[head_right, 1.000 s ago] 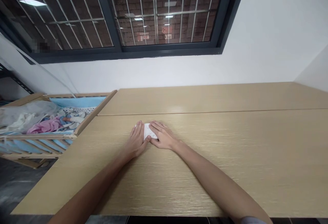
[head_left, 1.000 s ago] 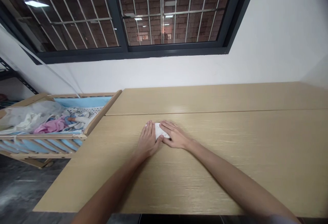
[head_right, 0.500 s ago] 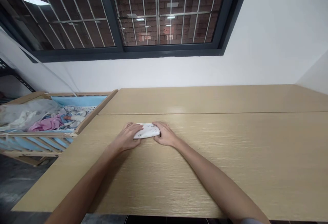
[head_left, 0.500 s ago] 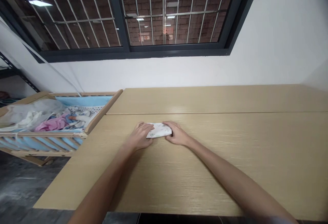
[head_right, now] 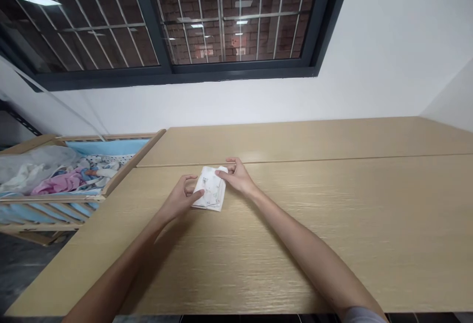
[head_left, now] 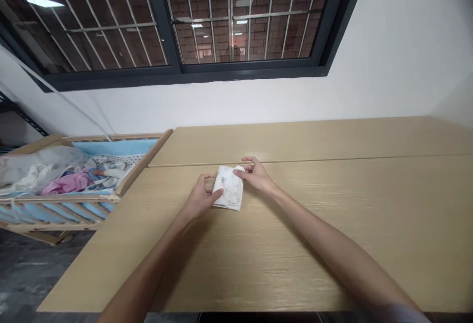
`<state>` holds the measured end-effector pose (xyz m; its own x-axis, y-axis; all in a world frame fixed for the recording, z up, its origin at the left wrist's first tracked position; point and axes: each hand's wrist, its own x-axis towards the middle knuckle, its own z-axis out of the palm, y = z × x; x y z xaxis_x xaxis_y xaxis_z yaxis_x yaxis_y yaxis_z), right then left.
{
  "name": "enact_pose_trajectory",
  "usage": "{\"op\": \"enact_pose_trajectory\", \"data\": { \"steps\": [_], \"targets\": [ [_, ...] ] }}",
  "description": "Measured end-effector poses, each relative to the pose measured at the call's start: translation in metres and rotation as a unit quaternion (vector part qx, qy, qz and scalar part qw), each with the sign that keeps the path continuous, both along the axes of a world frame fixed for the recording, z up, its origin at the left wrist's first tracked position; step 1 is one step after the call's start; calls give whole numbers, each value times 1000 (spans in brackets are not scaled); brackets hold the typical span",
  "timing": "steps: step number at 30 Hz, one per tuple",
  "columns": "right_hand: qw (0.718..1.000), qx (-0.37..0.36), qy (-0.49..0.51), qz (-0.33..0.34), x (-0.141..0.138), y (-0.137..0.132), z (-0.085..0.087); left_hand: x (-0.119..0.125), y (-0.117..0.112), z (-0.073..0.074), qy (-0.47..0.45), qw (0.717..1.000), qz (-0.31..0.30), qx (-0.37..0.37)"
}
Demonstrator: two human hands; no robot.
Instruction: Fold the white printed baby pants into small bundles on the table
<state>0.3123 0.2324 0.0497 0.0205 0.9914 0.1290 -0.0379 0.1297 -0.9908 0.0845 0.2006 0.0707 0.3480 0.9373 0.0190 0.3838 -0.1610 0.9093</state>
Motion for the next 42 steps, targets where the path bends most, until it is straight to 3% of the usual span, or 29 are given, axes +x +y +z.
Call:
{"op": "enact_pose_trajectory", "data": {
  "steps": [4, 9, 12, 16, 19, 21, 24, 27, 29, 34, 38, 42],
  "targets": [
    [995, -18, -93, -16, 1, 7, -28, 4, -2, -15, 183, 982, 20, 37],
    [983, 7, -182, -28, 1, 9, -45, 10, -9, -16, 256, 963, 29, 75],
    [979, 19, -200, -24, 2, 8, -39, 7, -8, 3, 293, 951, 45, 86],
    [973, 71, -220, -21, 7, -1, -16, -3, -12, 45, 324, 935, 91, 115],
    [947, 153, -283, 18, 10, -15, 11, 1, -35, 56, 340, 922, 41, 181],
    [917, 201, -335, 82, 9, -26, 28, 12, -57, 45, 365, 900, -8, 239],
    [855, 257, -403, 200, 1, -42, 41, 33, -83, 15, 396, 871, -54, 286],
    [796, 293, -436, 300, -10, -55, 36, 47, -93, -8, 409, 863, -82, 286],
    [774, 294, -447, 340, -16, -59, 26, 49, -93, -16, 405, 862, -91, 290],
    [771, 263, -447, 370, -13, -46, 1, 44, -93, -25, 390, 860, -78, 320],
    [793, 256, -438, 337, 0, -21, -7, 41, -92, -33, 412, 842, -68, 341],
    [808, 246, -435, 312, 9, 1, -14, 40, -90, -37, 404, 843, -76, 347]
  ]
}}
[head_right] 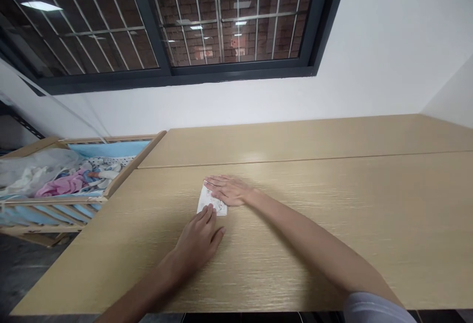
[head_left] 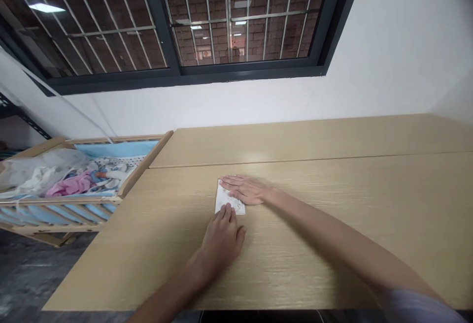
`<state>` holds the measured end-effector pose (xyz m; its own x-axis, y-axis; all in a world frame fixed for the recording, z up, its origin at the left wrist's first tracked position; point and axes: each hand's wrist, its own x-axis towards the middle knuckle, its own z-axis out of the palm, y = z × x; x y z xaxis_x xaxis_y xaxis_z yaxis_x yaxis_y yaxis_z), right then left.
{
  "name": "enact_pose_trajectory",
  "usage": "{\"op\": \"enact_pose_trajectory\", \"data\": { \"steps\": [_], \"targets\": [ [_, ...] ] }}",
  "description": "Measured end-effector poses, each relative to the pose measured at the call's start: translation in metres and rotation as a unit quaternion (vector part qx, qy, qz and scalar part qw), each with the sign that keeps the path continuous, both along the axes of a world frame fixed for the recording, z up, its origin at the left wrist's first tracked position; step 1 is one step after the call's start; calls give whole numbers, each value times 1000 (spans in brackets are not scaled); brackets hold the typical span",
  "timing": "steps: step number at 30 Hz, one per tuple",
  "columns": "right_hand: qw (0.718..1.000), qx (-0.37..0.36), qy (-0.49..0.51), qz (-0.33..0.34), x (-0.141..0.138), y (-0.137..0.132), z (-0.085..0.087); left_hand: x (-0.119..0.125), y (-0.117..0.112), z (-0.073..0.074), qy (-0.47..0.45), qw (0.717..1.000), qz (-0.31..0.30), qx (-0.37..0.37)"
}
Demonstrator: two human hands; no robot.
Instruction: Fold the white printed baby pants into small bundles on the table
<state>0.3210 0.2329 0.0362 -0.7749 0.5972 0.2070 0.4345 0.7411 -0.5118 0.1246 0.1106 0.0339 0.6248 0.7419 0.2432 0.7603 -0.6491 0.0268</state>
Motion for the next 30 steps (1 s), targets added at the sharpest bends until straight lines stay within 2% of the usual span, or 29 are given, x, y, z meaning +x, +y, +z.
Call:
{"op": "enact_pose_trajectory", "data": {
  "steps": [5, 7, 9, 12, 14, 16, 18, 22, 24, 27, 30],
  "targets": [
    [1000, -12, 7, -5, -2, 5, -4, -1, 1, -1, -25, 1000, 1, -13],
    [999, -37, 11, -17, -2, 2, -3, -5, 5, 5, -35, 998, 1, -46],
    [996, -65, 38, -48, 1, -1, -1, -12, 11, 17, -63, 993, 13, -96],
    [983, -68, 105, -131, 11, -4, -2, -24, 25, 41, -95, 984, 80, -127],
    [969, -52, 147, -191, 16, -5, -5, -31, 37, 53, -53, 981, 147, -117],
    [953, -46, 183, -238, 16, -5, -9, -33, 51, 58, 0, 972, 206, -111],
    [941, -56, 204, -265, 12, -5, -12, -31, 63, 55, 23, 963, 238, -123],
    [933, -99, 215, -272, -3, -7, -14, -21, 80, 43, 23, 962, 219, -163],
    [923, -112, 225, -292, -11, -11, -12, -16, 82, 43, 9, 964, 199, -176],
    [905, -128, 239, -328, -24, -24, -1, -17, 76, 55, -24, 968, 175, -180],
    [890, -206, 274, -301, -42, -53, 21, -36, 48, 79, -58, 970, 158, -173]
  ]
}}
